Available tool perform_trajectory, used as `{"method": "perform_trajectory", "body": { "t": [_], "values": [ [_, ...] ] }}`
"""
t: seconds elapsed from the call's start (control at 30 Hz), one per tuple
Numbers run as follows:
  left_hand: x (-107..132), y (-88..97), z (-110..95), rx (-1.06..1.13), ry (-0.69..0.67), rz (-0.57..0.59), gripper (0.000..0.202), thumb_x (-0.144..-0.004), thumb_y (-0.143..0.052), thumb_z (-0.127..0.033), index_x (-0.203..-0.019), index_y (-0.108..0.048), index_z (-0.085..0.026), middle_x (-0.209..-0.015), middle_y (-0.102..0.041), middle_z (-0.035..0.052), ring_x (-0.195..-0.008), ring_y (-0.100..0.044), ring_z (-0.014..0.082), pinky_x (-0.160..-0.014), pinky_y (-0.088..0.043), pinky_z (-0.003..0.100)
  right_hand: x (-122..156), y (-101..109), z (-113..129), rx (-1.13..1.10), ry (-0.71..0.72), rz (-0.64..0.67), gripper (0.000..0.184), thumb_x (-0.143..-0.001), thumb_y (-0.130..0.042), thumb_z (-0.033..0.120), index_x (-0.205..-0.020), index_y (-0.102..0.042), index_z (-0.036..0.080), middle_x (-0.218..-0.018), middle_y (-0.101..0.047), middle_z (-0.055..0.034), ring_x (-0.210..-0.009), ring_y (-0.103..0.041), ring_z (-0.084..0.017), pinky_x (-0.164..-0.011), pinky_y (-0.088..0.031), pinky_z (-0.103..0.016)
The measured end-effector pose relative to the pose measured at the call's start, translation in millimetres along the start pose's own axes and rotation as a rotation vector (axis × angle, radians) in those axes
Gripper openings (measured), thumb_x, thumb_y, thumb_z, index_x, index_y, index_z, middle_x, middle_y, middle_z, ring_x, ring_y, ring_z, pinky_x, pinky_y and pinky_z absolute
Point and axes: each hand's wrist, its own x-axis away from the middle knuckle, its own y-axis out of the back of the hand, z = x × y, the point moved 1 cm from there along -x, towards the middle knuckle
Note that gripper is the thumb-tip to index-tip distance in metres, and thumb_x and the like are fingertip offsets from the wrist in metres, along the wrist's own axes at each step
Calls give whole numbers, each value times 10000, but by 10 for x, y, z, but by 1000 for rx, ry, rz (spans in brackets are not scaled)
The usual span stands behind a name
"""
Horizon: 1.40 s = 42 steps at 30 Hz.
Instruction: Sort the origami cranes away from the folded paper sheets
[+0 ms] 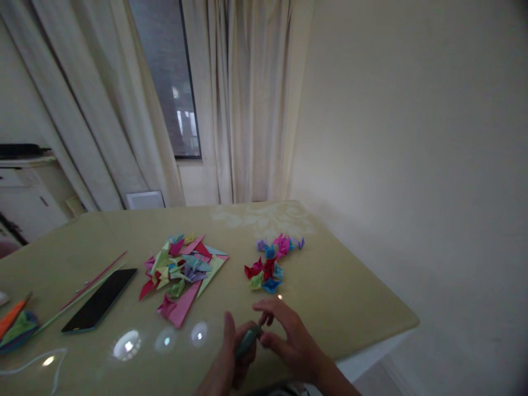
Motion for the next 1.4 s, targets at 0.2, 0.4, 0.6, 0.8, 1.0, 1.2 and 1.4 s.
{"method": "perform_trajectory", "body": {
  "t": [0.2,0.4,0.6,0.8,1.0,1.2,1.4],
  "values": [
    [-52,-284,185,-613,-32,-22,827,-884,-264,-945,-965,-692,-241,-721,-547,14,-617,-435,178,-543,-348,298,471,40,109,-109,-100,-95,232,-1032,-643,439,-989,-797,271,-1051,-706,-68,-1026,-690,-221,-935,-545,-332],
    [-6,-254,67,-990,-228,36,484,-1019,-361,-654,-983,-641,-262,-1008,-715,87,-980,-637,273,-925,-485,389,610,201,-135,-73,-173,-147,249,-1039,-613,403,-937,-780,248,-918,-696,-58,-879,-690,-206,-788,-554,-299],
    [-204,-118,346,-1037,-339,-45,373,-1027,-463,-538,-1239,-636,-284,-1211,-721,135,-1128,-668,311,-1025,-490,444,623,85,-244,-187,-206,-170,393,-1084,-475,503,-1155,-800,293,-1203,-756,-111,-1184,-706,-268,-1060,-556,-436],
    [-377,175,37,-1323,-475,-216,401,-1051,-415,-465,-1178,-721,-239,-1204,-724,141,-1149,-666,295,-1047,-517,448,647,134,-412,-92,-329,-242,277,-956,-710,495,-989,-825,246,-1143,-752,-140,-1060,-744,-284,-875,-637,-374],
    [-350,868,-398,-1902,-417,-892,491,-1042,-362,-333,-1364,-645,-94,-1475,-599,225,-1382,-513,399,-1103,-437,580,757,321,-471,-10,-338,-145,165,-945,-673,309,-990,-821,251,-1097,-761,-114,-1047,-737,-273,-930,-607,-412],
    [-227,898,-368,-2043,-408,-755,408,-1072,-333,-246,-1107,-727,-148,-1263,-719,178,-1201,-640,329,-1014,-490,457,678,277,-459,-15,-341,-138,206,-870,-662,182,-1025,-787,233,-1099,-764,-101,-1045,-734,-260,-946,-593,-404],
    [-281,935,-441,-2044,-427,-636,501,-884,-421,37,-1281,-683,-120,-1253,-732,175,-1165,-691,290,-1004,-540,395,647,263,-451,20,-368,-203,178,-860,-683,224,-999,-793,236,-1134,-764,-112,-1066,-734,-274,-926,-614,-410]
  ]
}}
